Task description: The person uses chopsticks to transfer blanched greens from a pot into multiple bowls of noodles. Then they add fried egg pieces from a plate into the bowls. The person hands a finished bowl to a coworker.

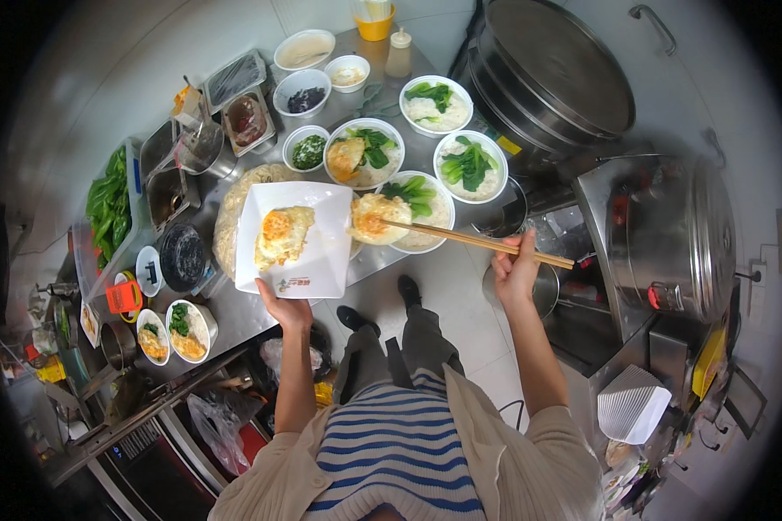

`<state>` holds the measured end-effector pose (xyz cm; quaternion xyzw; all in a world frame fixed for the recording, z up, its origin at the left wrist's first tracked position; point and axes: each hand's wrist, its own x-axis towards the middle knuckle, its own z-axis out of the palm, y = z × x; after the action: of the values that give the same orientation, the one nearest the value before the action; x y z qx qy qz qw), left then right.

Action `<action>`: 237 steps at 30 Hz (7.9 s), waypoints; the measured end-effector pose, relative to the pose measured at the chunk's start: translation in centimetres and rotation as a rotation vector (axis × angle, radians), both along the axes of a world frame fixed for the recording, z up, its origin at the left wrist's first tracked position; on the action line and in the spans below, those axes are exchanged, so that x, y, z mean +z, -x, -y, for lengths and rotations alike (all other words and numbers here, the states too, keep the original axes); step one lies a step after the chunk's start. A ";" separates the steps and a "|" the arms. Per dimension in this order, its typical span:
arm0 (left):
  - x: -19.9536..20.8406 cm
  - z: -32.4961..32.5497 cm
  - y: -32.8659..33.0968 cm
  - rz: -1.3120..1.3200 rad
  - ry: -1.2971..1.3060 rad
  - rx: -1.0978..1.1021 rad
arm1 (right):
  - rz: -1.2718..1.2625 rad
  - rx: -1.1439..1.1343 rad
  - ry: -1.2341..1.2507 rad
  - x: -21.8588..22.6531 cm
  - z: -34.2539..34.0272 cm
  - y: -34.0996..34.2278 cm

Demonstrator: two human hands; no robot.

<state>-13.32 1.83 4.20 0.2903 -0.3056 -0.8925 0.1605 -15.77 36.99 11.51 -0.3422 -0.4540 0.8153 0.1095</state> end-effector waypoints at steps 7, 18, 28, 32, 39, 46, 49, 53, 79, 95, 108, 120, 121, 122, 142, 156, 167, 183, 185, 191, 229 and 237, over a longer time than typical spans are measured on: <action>-0.2 2.4 1.4 -0.064 0.160 0.085 | 0.108 -0.033 -0.158 -3.3 -2.8 1.9; 1.6 4.5 0.7 -0.079 0.164 0.151 | -0.096 0.231 -0.528 -1.0 0.8 0.2; 2.6 4.8 0.5 -0.106 0.125 0.084 | -0.648 0.785 -1.128 1.7 1.5 0.1; 2.7 4.5 0.7 -0.127 0.101 0.065 | -0.613 0.767 -1.076 1.1 1.0 -0.8; 3.2 3.4 1.0 -0.181 0.036 -0.017 | -0.580 0.724 -1.100 3.4 1.3 -0.8; 3.5 1.0 1.3 -0.212 0.052 -0.119 | -0.649 0.718 -0.627 7.9 4.1 -1.4; 3.7 0.1 1.3 -0.138 -0.021 -0.178 | -0.557 0.752 -0.550 7.5 4.9 -0.6; 4.0 -1.0 1.0 -0.126 -0.047 -0.239 | -0.441 0.657 -0.268 5.9 5.3 0.0; 3.8 -6.9 3.4 -0.016 -0.026 -0.488 | -0.386 0.051 -0.082 -1.4 4.8 0.9; 0.5 -10.0 7.8 0.078 0.020 -0.494 | -0.350 -0.215 -0.254 -5.8 -7.2 4.5; 1.8 -6.2 7.3 0.034 0.116 -0.424 | -0.145 0.141 -0.201 -6.5 -21.1 12.8; 3.2 -5.8 6.4 -0.015 0.073 -0.386 | -0.110 0.432 -0.608 2.7 -21.7 14.8; 3.2 -5.7 6.3 -0.017 0.070 -0.386 | -0.155 0.406 -0.703 3.4 -21.4 14.3; 3.3 -5.6 6.2 -0.056 0.053 -0.391 | -0.194 0.399 -0.716 3.5 -20.6 13.7; 4.3 -2.5 -4.9 -0.187 -0.018 0.060 | -0.543 0.656 -0.941 4.6 -7.6 8.5; 8.1 -0.4 -40.4 -0.369 0.222 1.018 | -1.412 1.479 -0.251 7.4 30.2 -5.6; 5.7 -24.2 -89.2 -0.286 0.331 1.865 | -1.942 2.291 -0.150 1.1 34.4 -65.7; 6.5 -14.4 -143.7 -0.342 0.395 2.239 | -2.330 2.595 0.013 -4.9 44.8 -128.8; 7.2 -11.6 -149.6 -0.300 0.333 2.260 | -2.232 2.627 -0.059 -4.5 47.4 -136.0; 6.4 0.9 -168.8 -0.394 0.298 2.171 | -2.281 2.443 -0.009 -4.7 58.1 -154.5; -6.6 80.2 -237.4 -0.530 0.053 2.222 | -1.941 2.665 -0.992 -0.3 123.7 -188.4; -9.0 84.8 -241.6 -0.639 0.048 2.083 | -1.763 2.746 -1.141 0.0 128.4 -193.1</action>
<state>228.26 -83.00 -4.80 0.1581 0.1287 -0.3465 0.9156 177.30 -91.40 11.56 -0.8562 0.4078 0.0179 0.3165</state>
